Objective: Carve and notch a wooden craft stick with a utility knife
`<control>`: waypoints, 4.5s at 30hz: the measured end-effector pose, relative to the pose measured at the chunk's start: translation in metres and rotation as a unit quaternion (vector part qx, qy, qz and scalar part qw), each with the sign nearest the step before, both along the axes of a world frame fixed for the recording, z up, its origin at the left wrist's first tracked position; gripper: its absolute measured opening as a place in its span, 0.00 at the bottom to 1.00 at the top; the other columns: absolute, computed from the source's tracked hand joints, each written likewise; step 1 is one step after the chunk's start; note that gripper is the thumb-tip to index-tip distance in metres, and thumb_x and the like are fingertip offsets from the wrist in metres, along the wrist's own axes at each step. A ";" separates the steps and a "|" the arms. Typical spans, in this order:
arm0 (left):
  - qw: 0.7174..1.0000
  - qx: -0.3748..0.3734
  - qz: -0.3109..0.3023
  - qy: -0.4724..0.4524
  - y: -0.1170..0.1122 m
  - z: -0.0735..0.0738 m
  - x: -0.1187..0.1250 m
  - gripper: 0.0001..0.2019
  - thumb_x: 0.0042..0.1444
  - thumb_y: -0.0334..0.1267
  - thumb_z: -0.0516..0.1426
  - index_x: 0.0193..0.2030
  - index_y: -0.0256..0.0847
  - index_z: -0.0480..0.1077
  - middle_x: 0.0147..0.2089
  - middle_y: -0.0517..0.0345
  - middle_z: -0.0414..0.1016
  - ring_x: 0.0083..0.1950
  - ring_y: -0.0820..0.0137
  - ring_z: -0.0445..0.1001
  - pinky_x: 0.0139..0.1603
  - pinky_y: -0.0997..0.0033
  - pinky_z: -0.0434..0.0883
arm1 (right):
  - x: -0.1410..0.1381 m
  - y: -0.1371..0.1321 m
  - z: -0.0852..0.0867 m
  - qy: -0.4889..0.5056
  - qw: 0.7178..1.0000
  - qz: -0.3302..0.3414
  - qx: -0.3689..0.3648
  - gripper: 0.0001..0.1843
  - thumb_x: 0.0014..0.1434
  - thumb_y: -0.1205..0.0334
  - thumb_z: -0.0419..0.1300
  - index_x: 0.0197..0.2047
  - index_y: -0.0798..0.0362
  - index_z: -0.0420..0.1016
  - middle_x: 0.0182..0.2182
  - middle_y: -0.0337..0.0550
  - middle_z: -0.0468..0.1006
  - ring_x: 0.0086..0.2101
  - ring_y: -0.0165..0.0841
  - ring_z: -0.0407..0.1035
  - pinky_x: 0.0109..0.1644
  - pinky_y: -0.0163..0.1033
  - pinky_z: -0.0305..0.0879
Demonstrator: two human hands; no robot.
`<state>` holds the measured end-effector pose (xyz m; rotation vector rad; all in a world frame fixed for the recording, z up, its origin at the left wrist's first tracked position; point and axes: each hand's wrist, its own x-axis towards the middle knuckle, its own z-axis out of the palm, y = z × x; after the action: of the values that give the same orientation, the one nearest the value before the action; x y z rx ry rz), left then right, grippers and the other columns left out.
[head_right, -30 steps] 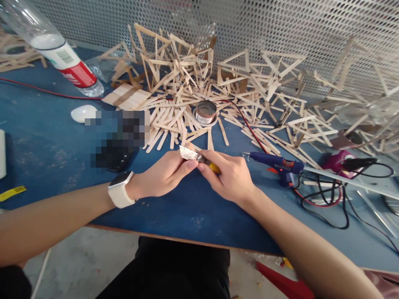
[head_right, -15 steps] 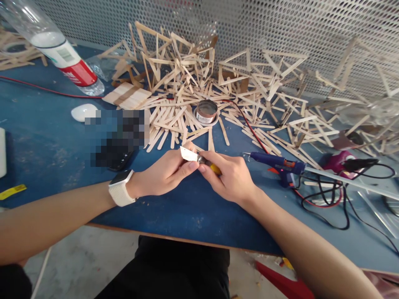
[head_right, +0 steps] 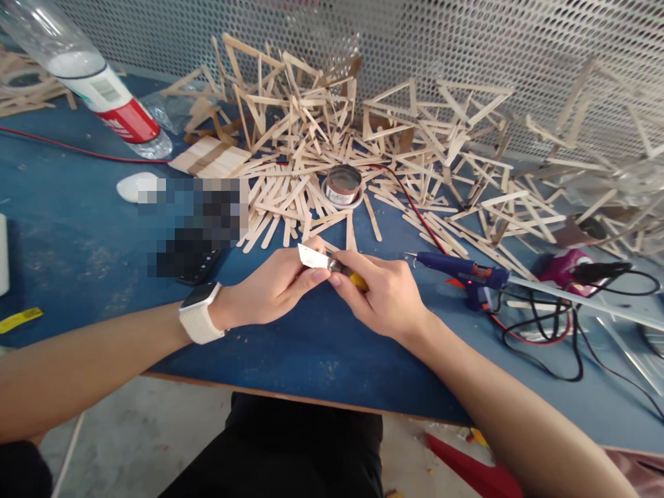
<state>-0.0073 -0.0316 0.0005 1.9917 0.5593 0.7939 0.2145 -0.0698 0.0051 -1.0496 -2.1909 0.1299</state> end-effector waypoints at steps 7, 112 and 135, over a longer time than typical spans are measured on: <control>1.000 0.008 0.006 -0.005 0.000 0.001 0.001 0.22 0.80 0.56 0.48 0.36 0.44 0.58 0.36 0.62 0.64 0.31 0.73 0.63 0.36 0.68 0.62 | 0.000 0.000 0.000 -0.006 1.000 -0.004 0.011 0.14 0.79 0.53 0.55 0.51 0.53 0.78 0.30 0.37 0.84 0.21 0.26 0.70 0.26 0.34 0.63; 0.999 -0.032 -0.004 -0.010 -0.001 0.006 -0.002 0.21 0.77 0.52 0.57 0.35 0.43 0.59 0.31 0.65 0.60 0.28 0.74 0.59 0.33 0.67 0.58 | 0.003 -0.001 -0.004 -0.007 1.000 -0.017 -0.010 0.16 0.78 0.51 0.56 0.54 0.51 0.79 0.33 0.40 0.86 0.24 0.28 0.74 0.30 0.35 0.68; 0.999 -0.042 -0.030 0.009 -0.003 0.009 0.000 0.25 0.79 0.57 0.50 0.34 0.42 0.59 0.37 0.63 0.59 0.31 0.75 0.61 0.37 0.66 0.60 | 0.007 0.002 -0.002 -0.001 1.000 0.027 0.000 0.19 0.79 0.50 0.56 0.53 0.55 0.81 0.31 0.40 0.84 0.26 0.27 0.76 0.29 0.33 0.67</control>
<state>-0.0078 -0.0345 0.0093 1.9310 0.5313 0.7048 0.2218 -0.0680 0.0027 -0.9924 -2.2220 0.1521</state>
